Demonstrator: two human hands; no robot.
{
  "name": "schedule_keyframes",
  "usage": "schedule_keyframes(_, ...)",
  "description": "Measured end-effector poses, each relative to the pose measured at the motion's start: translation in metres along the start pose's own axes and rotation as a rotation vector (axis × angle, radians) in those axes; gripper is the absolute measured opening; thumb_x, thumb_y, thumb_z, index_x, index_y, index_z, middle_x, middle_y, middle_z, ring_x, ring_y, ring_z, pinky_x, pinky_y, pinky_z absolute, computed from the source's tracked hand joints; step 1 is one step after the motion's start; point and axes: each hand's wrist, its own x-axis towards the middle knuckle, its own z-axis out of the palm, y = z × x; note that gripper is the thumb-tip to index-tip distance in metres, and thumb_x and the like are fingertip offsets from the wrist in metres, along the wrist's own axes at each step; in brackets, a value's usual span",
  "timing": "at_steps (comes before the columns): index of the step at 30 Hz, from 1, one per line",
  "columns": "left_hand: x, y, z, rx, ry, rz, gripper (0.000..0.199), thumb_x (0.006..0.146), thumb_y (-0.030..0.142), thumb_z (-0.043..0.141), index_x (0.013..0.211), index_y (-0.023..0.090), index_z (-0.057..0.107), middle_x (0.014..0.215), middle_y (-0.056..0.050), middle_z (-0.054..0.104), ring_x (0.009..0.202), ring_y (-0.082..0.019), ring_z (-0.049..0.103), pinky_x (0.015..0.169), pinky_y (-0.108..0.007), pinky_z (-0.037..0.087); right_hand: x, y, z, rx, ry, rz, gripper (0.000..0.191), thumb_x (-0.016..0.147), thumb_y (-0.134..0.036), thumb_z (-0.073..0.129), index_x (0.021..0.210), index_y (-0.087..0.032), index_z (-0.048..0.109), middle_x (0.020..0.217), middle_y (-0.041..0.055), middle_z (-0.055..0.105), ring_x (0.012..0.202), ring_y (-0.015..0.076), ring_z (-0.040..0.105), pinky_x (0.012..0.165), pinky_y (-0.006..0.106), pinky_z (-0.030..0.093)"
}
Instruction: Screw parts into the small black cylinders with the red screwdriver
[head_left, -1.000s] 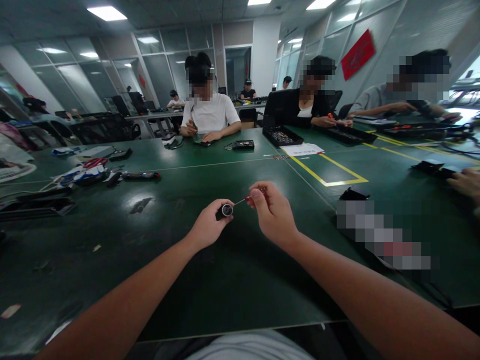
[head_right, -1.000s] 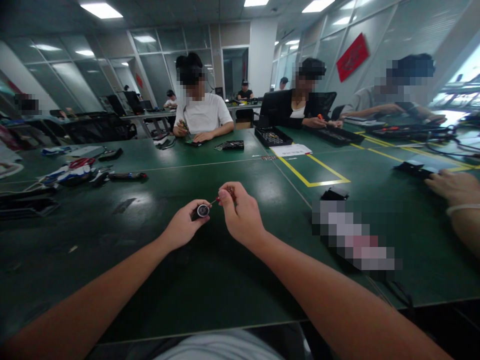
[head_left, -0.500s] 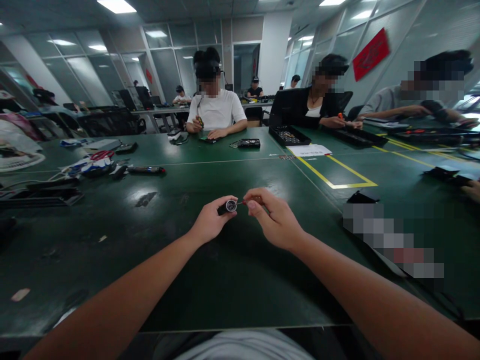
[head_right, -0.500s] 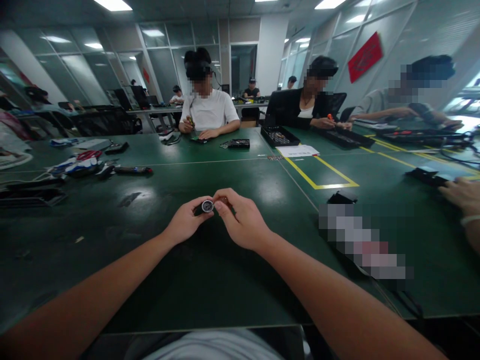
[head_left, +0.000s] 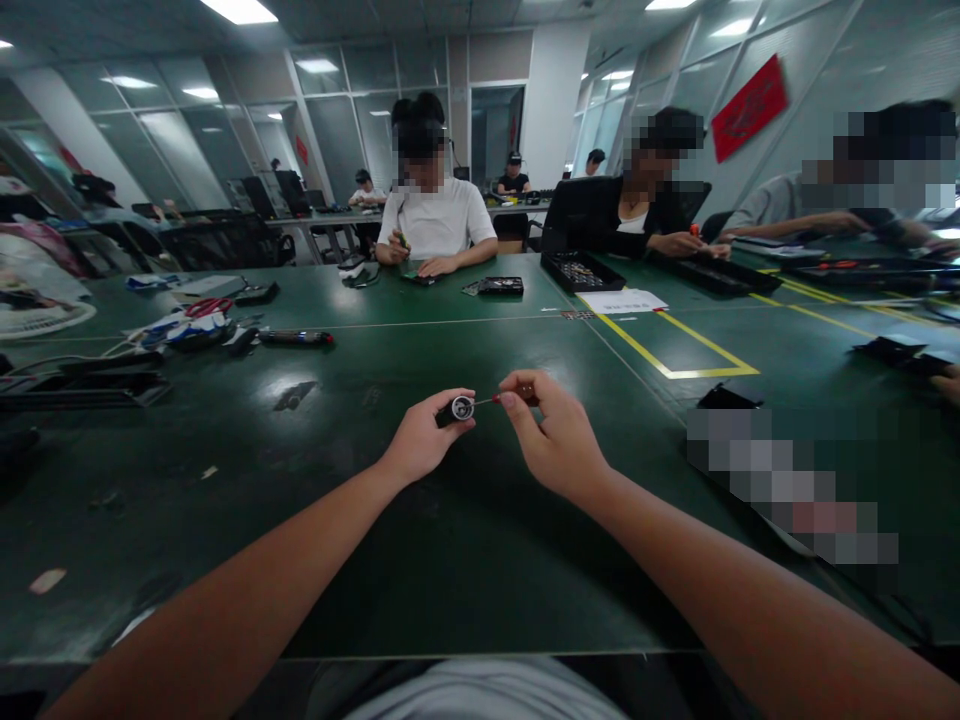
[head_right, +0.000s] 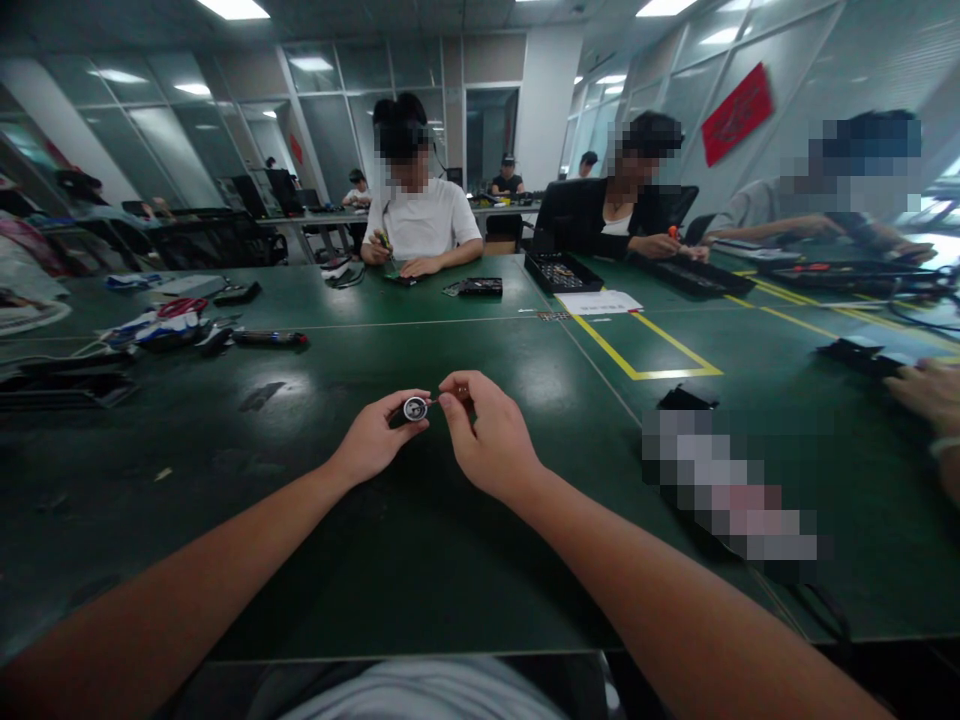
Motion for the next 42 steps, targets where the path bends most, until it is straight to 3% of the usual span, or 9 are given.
schedule_keyframes(6, -0.001, -0.002, 0.002, 0.004, -0.050, 0.022, 0.037, 0.083, 0.019, 0.074, 0.119, 0.025, 0.070, 0.123, -0.005, 0.071, 0.118, -0.025, 0.063, 0.109, -0.043, 0.043, -0.001, -0.003, -0.003, -0.014, -0.048, -0.026, 0.027, 0.103, -0.037, 0.045, 0.097, -0.022, 0.066, 0.082, 0.0020, 0.068, 0.070, 0.0162, 0.062, 0.064, 0.029, 0.043)
schedule_keyframes(10, -0.002, -0.004, 0.003, -0.032, -0.068, 0.026, 0.038, 0.082, 0.018, 0.075, 0.120, 0.025, 0.070, 0.123, -0.004, 0.071, 0.119, -0.024, 0.063, 0.110, -0.042, 0.042, -0.002, -0.006, -0.004, -0.052, -0.053, 0.001, 0.026, 0.102, -0.034, 0.046, 0.112, -0.020, 0.066, 0.074, 0.0004, 0.066, 0.063, 0.0160, 0.060, 0.062, 0.030, 0.042)
schedule_keyframes(16, -0.001, -0.002, 0.001, -0.052, -0.028, -0.004, 0.038, 0.081, 0.018, 0.075, 0.119, 0.024, 0.070, 0.121, -0.005, 0.072, 0.116, -0.025, 0.064, 0.110, -0.044, 0.043, -0.001, -0.006, -0.004, -0.086, -0.066, -0.018, 0.021, 0.100, -0.026, 0.043, 0.104, -0.018, 0.062, 0.088, 0.0053, 0.067, 0.077, 0.0190, 0.061, 0.067, 0.031, 0.042)
schedule_keyframes(20, -0.002, 0.001, 0.001, -0.010, -0.072, -0.003, 0.038, 0.083, 0.020, 0.074, 0.121, 0.025, 0.070, 0.124, -0.005, 0.071, 0.120, -0.025, 0.063, 0.111, -0.046, 0.042, 0.000, -0.005, -0.005, -0.040, -0.089, 0.010, 0.029, 0.104, -0.037, 0.041, 0.097, -0.021, 0.065, 0.078, 0.0019, 0.066, 0.070, 0.0175, 0.061, 0.064, 0.031, 0.041)
schedule_keyframes(26, -0.001, 0.001, -0.001, -0.016, -0.029, 0.002, 0.038, 0.083, 0.019, 0.074, 0.121, 0.025, 0.069, 0.123, -0.004, 0.071, 0.119, -0.024, 0.063, 0.111, -0.044, 0.042, -0.002, -0.003, -0.002, -0.015, -0.034, 0.043, 0.021, 0.101, -0.032, 0.045, 0.111, -0.022, 0.061, 0.084, 0.0032, 0.069, 0.070, 0.0183, 0.063, 0.066, 0.032, 0.044)
schedule_keyframes(29, 0.000, 0.002, -0.002, -0.012, 0.016, -0.012, 0.038, 0.083, 0.019, 0.074, 0.121, 0.024, 0.069, 0.123, -0.004, 0.070, 0.117, -0.024, 0.063, 0.111, -0.043, 0.043, -0.002, 0.000, -0.001, 0.027, -0.040, 0.047, 0.018, 0.101, -0.030, 0.044, 0.105, -0.021, 0.059, 0.092, 0.0053, 0.069, 0.079, 0.0190, 0.063, 0.071, 0.032, 0.045)
schedule_keyframes(34, -0.002, 0.003, 0.000, 0.015, -0.007, -0.001, 0.038, 0.083, 0.019, 0.075, 0.120, 0.024, 0.069, 0.123, -0.004, 0.071, 0.118, -0.024, 0.063, 0.111, -0.042, 0.043, -0.001, 0.001, -0.001, 0.026, -0.051, 0.044, 0.029, 0.104, -0.040, 0.041, 0.095, -0.022, 0.062, 0.081, 0.0021, 0.067, 0.071, 0.0175, 0.061, 0.066, 0.031, 0.042)
schedule_keyframes(39, -0.002, 0.003, -0.001, 0.020, 0.003, 0.002, 0.038, 0.083, 0.019, 0.074, 0.121, 0.024, 0.069, 0.123, -0.004, 0.071, 0.117, -0.024, 0.063, 0.110, -0.042, 0.043, -0.001, -0.001, 0.000, 0.021, -0.019, 0.062, 0.019, 0.100, -0.033, 0.049, 0.109, -0.022, 0.062, 0.088, 0.0041, 0.071, 0.077, 0.0191, 0.066, 0.072, 0.032, 0.046)
schedule_keyframes(42, -0.001, 0.004, -0.003, 0.032, 0.009, -0.002, 0.038, 0.083, 0.019, 0.075, 0.120, 0.023, 0.069, 0.122, -0.004, 0.071, 0.117, -0.024, 0.063, 0.110, -0.042, 0.043, 0.001, 0.004, 0.002, 0.071, -0.006, 0.110, 0.020, 0.100, -0.035, 0.049, 0.105, -0.021, 0.062, 0.090, 0.0052, 0.071, 0.081, 0.0196, 0.066, 0.075, 0.034, 0.048)
